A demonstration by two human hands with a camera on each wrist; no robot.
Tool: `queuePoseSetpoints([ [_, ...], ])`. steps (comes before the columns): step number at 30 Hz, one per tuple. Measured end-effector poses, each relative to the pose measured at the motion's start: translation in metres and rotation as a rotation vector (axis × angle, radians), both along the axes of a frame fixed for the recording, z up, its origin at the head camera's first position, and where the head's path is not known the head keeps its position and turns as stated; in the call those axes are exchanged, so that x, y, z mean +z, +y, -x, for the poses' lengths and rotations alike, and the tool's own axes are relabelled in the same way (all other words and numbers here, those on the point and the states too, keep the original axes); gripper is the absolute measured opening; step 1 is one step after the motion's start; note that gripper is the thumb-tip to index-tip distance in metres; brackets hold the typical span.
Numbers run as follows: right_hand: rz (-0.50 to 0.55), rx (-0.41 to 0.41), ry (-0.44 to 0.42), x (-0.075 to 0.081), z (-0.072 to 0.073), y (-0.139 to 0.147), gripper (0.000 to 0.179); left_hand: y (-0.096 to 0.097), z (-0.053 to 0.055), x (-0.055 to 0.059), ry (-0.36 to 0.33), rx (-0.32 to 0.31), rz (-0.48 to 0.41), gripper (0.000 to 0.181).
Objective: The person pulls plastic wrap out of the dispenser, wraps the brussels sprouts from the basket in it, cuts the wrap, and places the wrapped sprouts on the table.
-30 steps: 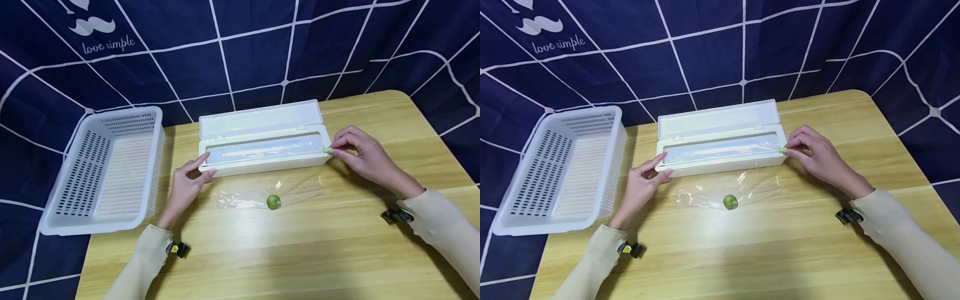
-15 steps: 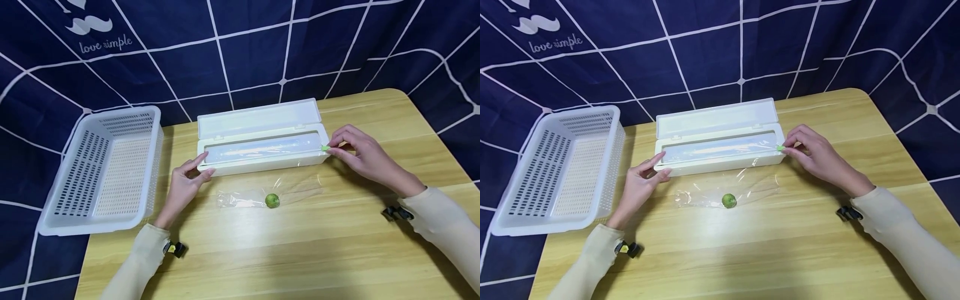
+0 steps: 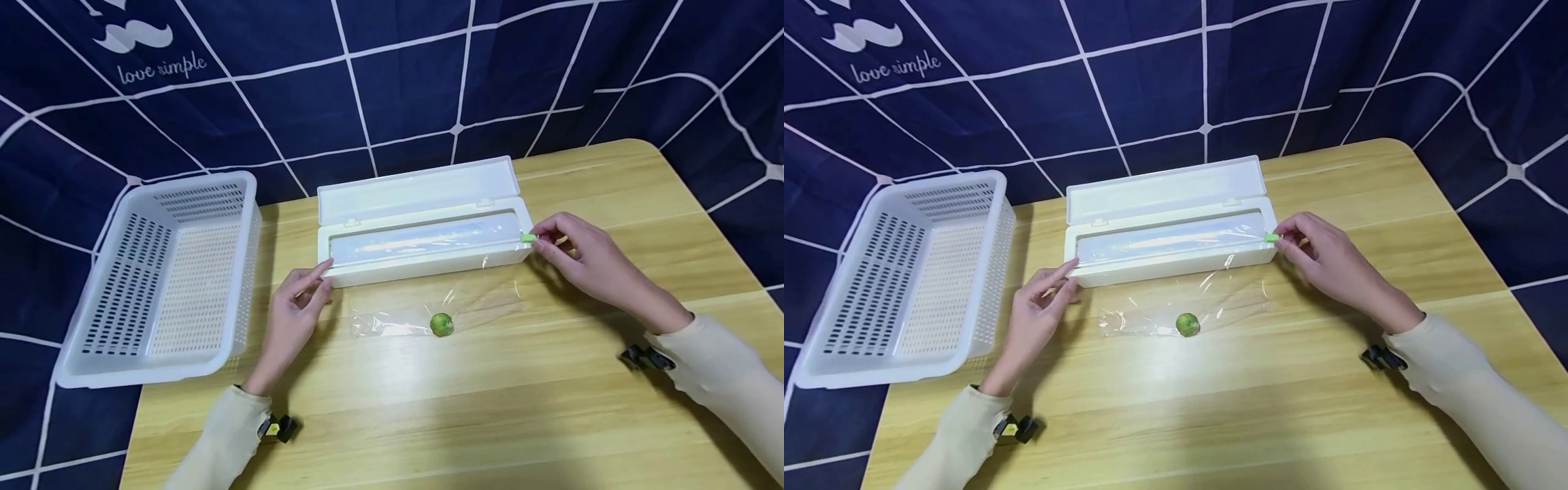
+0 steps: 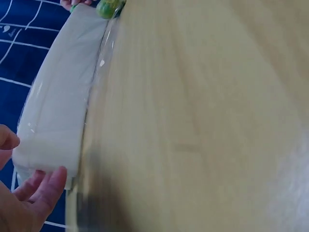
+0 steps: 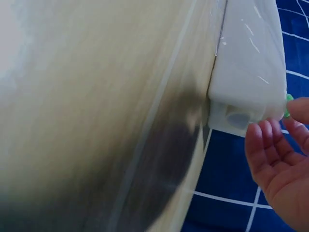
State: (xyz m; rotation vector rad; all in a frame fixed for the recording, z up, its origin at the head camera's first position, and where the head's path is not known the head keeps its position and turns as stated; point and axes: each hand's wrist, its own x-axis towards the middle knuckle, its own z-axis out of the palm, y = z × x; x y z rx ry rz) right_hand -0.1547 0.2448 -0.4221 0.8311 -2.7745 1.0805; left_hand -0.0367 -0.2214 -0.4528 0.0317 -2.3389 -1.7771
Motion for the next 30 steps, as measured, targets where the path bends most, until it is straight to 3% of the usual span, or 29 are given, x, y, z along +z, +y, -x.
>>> queuePoseSetpoints([
  [6, -0.042, -0.004, 0.014, 0.002, -0.013, 0.003, 0.042, 0.009, -0.005, 0.004, 0.091, 0.078, 0.065, 0.027],
  [10, -0.048, -0.056, 0.05, 0.003, -0.026, 0.0, 0.043, 0.019, -0.01, 0.0, 0.169, 0.064, 0.074, 0.023],
  [14, -0.032, -0.022, 0.095, 0.004, -0.038, -0.008, 0.034, 0.029, -0.019, -0.005, 0.215, -0.012, 0.063, 0.024],
  [22, 0.015, 0.222, 0.111, -0.001, -0.057, -0.027, 0.033, 0.049, -0.024, -0.009, 0.279, -0.199, 0.164, 0.02],
  [30, 0.041, 0.347, 0.087, -0.005, -0.066, -0.047, 0.039, 0.072, -0.023, -0.006, 0.251, -0.301, 0.286, 0.021],
])
